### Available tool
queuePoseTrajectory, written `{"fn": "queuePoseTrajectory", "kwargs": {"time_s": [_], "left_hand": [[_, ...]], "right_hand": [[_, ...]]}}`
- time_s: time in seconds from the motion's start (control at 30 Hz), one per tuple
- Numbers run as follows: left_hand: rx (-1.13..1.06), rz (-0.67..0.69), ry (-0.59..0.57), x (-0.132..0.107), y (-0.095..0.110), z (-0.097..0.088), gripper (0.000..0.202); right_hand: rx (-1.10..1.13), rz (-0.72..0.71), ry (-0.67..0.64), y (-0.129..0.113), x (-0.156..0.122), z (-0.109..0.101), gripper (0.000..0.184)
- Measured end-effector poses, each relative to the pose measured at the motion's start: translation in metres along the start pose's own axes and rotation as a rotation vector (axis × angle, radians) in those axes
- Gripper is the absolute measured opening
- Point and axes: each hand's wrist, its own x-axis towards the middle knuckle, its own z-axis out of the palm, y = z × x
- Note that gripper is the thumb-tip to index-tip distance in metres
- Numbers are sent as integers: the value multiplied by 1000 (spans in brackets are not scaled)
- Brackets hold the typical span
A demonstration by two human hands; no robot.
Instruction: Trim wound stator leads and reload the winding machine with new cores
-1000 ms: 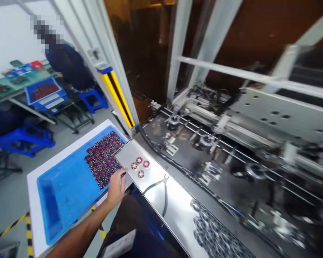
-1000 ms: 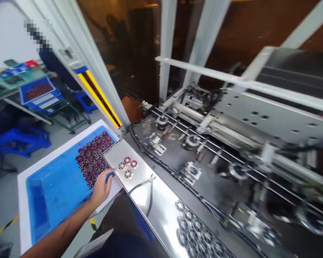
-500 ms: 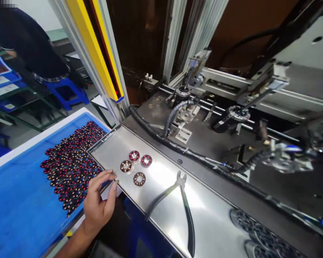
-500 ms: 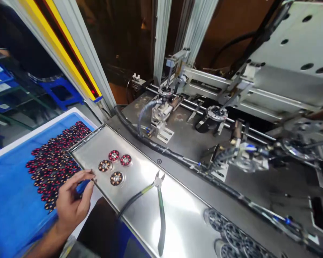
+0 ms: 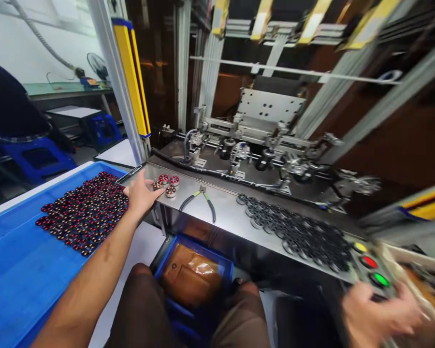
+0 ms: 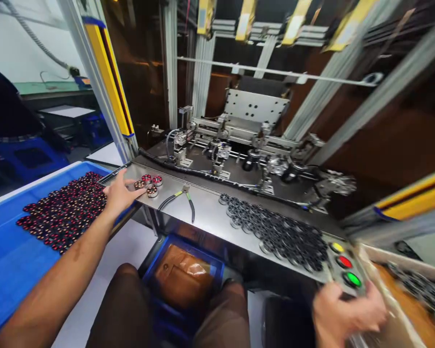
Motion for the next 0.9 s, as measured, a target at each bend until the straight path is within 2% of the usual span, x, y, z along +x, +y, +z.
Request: {"fn": "queuePoseTrajectory", "kwargs": {"time_s": [0.1,0.2,0.33,0.43,0.5,0.57,0.67,0.77,0.9], "left_hand": [[-104,6,30,-6,6,-2,86],[-248,1,82,-11,7,-18,82],[-514,-10,133,-34,8,-53,84],[-697,33,54,-84,17,-74,81],[-909,91,-117,-133,29,-81,76],[-1063,159,-275,-183,43,-84,77],[-1090,365,-283,-240,58,-86,79],[-1069,548,-228,-263,61,-85,88],[-1059,622,-289,-268,58,-84,92]], "right_hand": [[33,15,73,6,2,8,62],[77,-9,59,8,3,1,61],[197,-69,29,-10,-6,-35,61],[352,-165,-75,-47,-29,-74,50],[592,-213,-286,-80,-50,-103,38],[859,-207,-621,-114,-71,-129,30],[1107,-128,-1099,-156,-93,-156,27],[1226,40,-1424,-178,-103,-165,37],[1216,182,-1699,-186,-109,-166,41]]}}
